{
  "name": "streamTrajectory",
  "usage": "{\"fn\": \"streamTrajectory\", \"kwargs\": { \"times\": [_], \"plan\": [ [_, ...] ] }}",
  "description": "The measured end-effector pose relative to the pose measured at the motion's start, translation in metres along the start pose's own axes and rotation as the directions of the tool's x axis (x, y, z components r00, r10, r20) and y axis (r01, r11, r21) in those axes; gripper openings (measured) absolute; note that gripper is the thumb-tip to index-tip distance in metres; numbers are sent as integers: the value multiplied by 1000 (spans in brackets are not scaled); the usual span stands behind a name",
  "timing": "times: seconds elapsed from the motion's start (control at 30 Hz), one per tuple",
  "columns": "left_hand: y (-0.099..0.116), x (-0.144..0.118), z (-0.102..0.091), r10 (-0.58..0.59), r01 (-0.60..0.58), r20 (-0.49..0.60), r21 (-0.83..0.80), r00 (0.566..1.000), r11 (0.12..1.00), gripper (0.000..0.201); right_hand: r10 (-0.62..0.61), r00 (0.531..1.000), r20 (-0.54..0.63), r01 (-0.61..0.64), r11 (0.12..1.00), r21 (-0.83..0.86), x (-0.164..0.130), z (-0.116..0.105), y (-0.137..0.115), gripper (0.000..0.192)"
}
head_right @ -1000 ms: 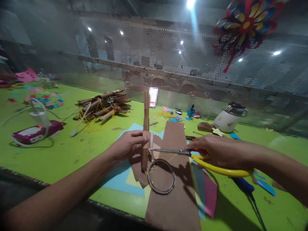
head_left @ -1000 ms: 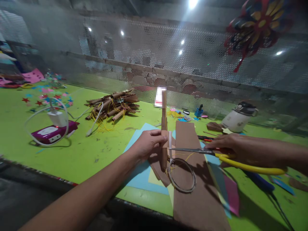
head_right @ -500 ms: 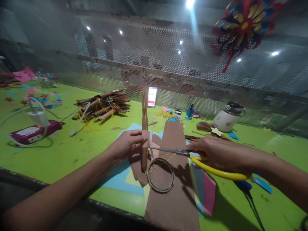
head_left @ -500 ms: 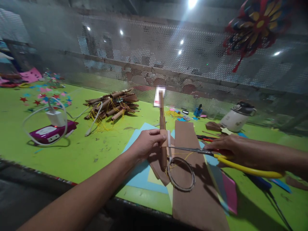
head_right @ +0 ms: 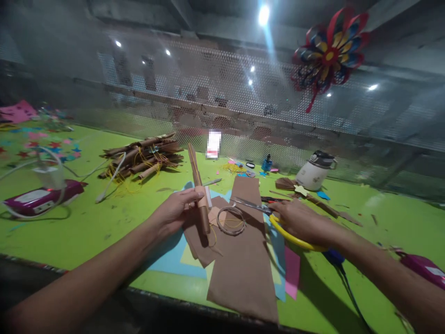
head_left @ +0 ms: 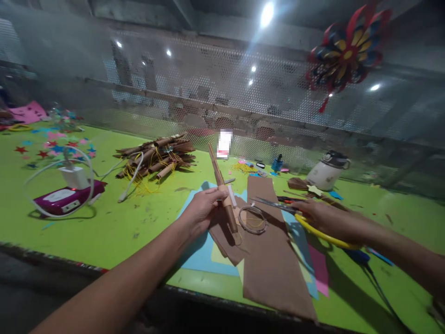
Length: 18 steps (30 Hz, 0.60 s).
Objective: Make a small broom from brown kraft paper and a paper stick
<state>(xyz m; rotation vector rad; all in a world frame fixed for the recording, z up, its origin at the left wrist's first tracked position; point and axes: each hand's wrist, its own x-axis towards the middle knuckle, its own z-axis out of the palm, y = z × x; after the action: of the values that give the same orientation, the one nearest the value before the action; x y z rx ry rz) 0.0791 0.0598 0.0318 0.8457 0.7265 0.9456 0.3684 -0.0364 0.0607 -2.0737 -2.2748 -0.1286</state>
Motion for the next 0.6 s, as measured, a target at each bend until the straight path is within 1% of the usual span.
{"fn": "streamTrajectory", "kwargs": {
  "times": [0.07,0.1,0.17,0.23,0.3,0.4,0.5,0.6],
  "plan": [
    [1,-1,-1,-3,2,-13,-13,1000,1000,11,11,998,66,-14,999,51,0,8,-4,32],
    [2,-2,-1,3,-4,-15,-17,1000,1000,11,25,997,78,-31,996,79,0,12,-7,33],
    [3,-3,-1,37,-37,10,-15,999,999,12,113,991,73,-121,986,118,-2,20,-11,34],
    [4,-5,-1,71,-72,65,5,995,997,12,234,970,61,-240,961,136,-2,26,-13,34],
    [4,-7,1,91,-96,119,36,989,995,12,336,940,56,-341,930,139,-1,29,-15,31],
    [5,-12,5,114,-126,161,61,980,990,14,428,902,54,-431,892,136,6,33,-15,26],
    [9,-26,10,146,-162,234,47,961,986,19,520,853,42,-521,843,131,17,36,-16,27],
    [17,-56,13,157,-173,294,30,943,984,23,573,819,33,-571,807,150,22,38,-22,30]
  ]
}}
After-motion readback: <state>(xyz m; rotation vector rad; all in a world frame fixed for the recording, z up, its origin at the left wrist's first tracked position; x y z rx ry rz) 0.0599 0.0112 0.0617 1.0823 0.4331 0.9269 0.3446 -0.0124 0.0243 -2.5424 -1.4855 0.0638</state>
